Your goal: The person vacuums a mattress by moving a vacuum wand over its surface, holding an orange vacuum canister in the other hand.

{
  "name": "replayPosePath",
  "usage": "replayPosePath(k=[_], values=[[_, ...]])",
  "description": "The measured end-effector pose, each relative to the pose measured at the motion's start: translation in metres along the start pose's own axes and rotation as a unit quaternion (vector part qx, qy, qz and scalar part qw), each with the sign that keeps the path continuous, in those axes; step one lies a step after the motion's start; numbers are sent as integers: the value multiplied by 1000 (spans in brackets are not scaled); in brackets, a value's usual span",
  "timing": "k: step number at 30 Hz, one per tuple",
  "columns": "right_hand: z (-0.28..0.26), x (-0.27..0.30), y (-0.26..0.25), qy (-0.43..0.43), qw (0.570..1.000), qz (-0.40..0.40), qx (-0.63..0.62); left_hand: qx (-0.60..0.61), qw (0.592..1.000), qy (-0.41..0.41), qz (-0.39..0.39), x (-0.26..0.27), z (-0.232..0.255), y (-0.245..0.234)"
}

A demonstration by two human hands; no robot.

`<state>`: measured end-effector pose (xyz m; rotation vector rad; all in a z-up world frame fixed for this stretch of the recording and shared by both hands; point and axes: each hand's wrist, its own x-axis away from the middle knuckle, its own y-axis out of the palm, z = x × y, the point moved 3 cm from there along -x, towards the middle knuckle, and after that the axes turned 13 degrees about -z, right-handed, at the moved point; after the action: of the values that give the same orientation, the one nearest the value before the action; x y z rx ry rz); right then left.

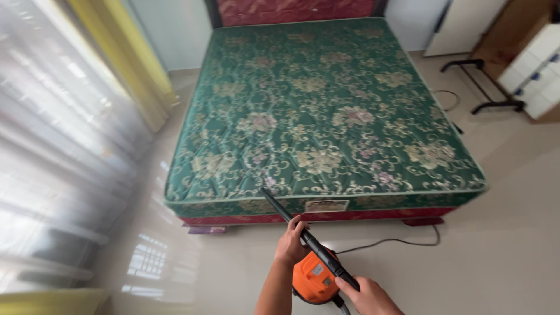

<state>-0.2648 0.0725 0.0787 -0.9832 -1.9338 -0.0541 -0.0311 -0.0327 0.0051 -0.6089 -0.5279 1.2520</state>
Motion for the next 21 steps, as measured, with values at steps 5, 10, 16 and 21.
replayPosePath(k=[5, 10, 16, 21], values=[[25, 21, -21, 44, 997, 12, -61, 30, 998, 33, -51, -25, 59, 24], [53, 37, -48, 68, 987, 33, -139, 13, 993, 61, -100, -42, 117, 65], [92, 56, -67, 66, 962, 75, -253, -24, 985, 31, -171, -62, 153, 112], [114, 66, -75, 51, 942, 96, -319, -44, 970, 39, -236, -74, 171, 137]])
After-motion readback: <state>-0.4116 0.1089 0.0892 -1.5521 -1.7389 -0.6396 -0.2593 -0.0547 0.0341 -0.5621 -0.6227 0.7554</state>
